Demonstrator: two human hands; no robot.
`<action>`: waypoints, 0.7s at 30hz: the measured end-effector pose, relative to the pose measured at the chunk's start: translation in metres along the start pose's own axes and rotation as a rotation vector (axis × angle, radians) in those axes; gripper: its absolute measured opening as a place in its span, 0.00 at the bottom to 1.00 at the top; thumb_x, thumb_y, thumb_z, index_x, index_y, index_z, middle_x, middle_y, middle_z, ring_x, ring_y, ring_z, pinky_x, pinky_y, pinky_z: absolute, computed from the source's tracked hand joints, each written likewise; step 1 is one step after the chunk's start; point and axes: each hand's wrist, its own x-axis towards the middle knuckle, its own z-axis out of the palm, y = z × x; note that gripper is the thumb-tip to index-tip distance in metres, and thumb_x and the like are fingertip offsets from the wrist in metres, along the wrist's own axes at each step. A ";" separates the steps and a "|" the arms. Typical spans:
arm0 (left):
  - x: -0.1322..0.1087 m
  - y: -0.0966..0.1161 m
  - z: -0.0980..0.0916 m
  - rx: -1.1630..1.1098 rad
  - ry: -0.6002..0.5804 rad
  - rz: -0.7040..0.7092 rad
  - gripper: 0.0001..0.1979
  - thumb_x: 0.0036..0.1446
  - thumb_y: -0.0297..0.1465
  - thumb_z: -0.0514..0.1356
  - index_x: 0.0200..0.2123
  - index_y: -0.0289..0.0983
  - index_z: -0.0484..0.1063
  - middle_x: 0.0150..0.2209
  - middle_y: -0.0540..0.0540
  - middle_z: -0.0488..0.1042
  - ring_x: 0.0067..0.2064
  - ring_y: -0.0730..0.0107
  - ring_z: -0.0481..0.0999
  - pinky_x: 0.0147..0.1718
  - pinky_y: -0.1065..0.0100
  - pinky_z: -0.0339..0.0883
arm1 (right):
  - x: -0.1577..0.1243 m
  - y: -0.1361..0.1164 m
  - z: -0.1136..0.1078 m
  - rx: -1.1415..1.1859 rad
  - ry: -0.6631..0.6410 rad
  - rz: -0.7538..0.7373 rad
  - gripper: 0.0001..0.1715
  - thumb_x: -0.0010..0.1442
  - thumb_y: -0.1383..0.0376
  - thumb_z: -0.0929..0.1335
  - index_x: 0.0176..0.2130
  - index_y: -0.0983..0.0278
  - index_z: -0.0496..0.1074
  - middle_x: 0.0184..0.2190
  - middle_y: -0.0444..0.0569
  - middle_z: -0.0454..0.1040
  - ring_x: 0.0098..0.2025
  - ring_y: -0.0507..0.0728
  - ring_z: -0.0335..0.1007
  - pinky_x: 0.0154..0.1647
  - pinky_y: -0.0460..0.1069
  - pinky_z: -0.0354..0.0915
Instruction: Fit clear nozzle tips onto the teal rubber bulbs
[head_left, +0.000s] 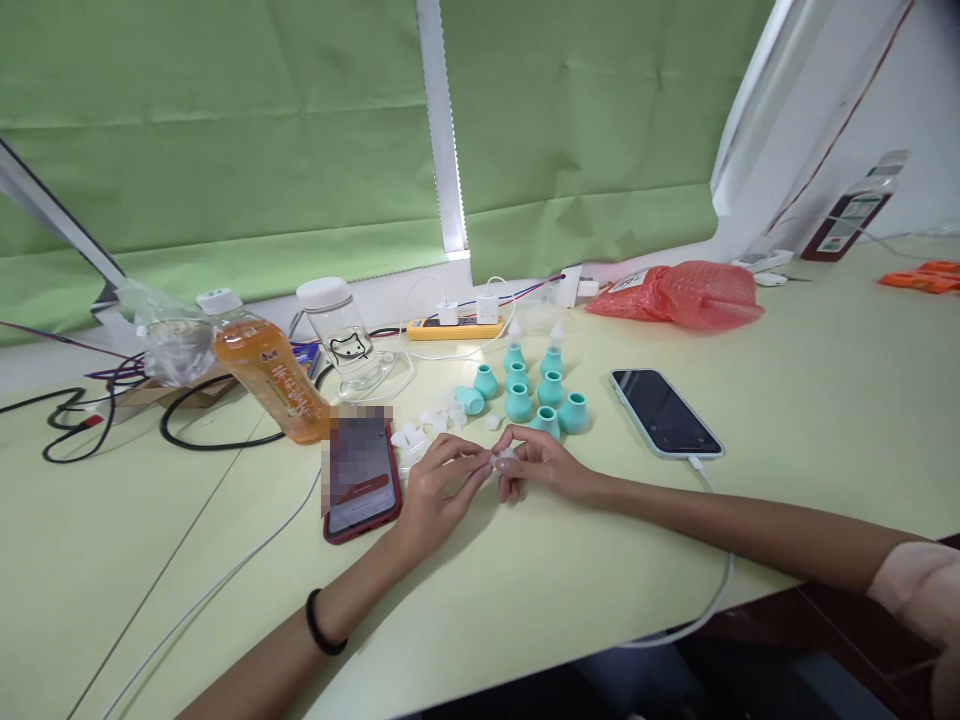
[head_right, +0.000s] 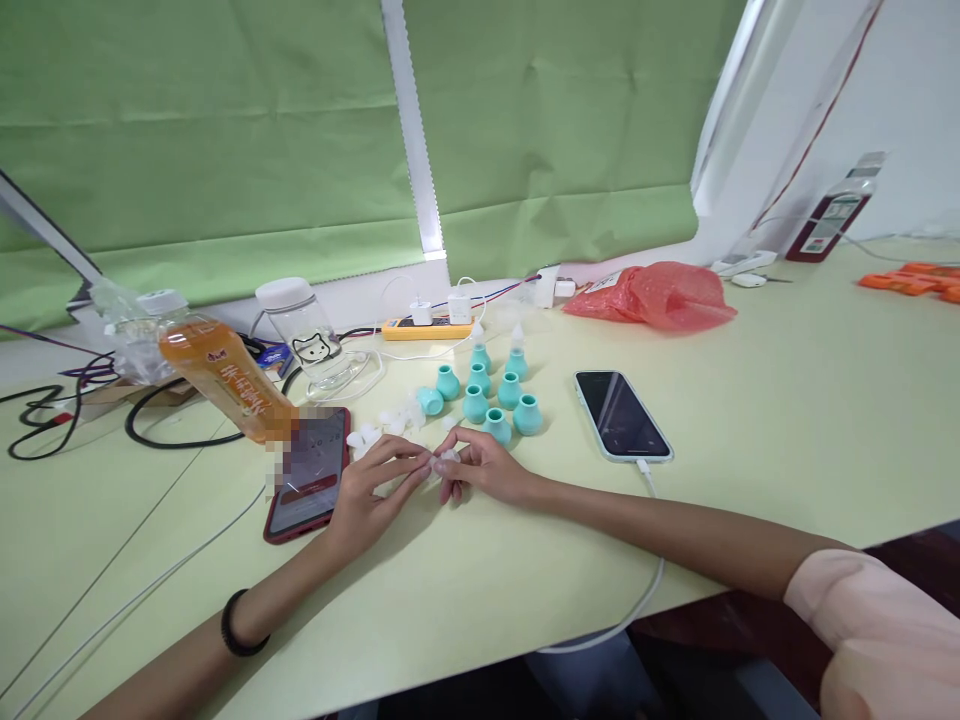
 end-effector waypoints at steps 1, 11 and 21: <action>-0.001 -0.001 0.000 0.039 0.002 0.048 0.07 0.50 0.23 0.56 0.33 0.36 0.70 0.31 0.45 0.70 0.35 0.70 0.66 0.31 0.67 0.64 | 0.001 0.001 0.000 0.007 -0.004 -0.003 0.13 0.52 0.58 0.64 0.32 0.65 0.60 0.19 0.44 0.71 0.21 0.49 0.67 0.25 0.45 0.62; -0.006 0.000 0.005 0.108 -0.067 0.138 0.16 0.48 0.23 0.57 0.43 0.34 0.64 0.35 0.42 0.67 0.37 0.68 0.65 0.32 0.66 0.65 | 0.001 0.000 0.000 0.042 0.000 0.019 0.13 0.53 0.58 0.63 0.30 0.65 0.58 0.15 0.42 0.70 0.17 0.50 0.66 0.19 0.43 0.59; -0.005 0.005 0.007 0.122 0.019 0.029 0.11 0.46 0.24 0.58 0.36 0.33 0.67 0.29 0.44 0.69 0.31 0.71 0.66 0.28 0.69 0.64 | 0.003 0.001 0.002 0.072 -0.050 0.000 0.11 0.54 0.60 0.63 0.29 0.65 0.57 0.13 0.39 0.68 0.15 0.47 0.62 0.19 0.42 0.56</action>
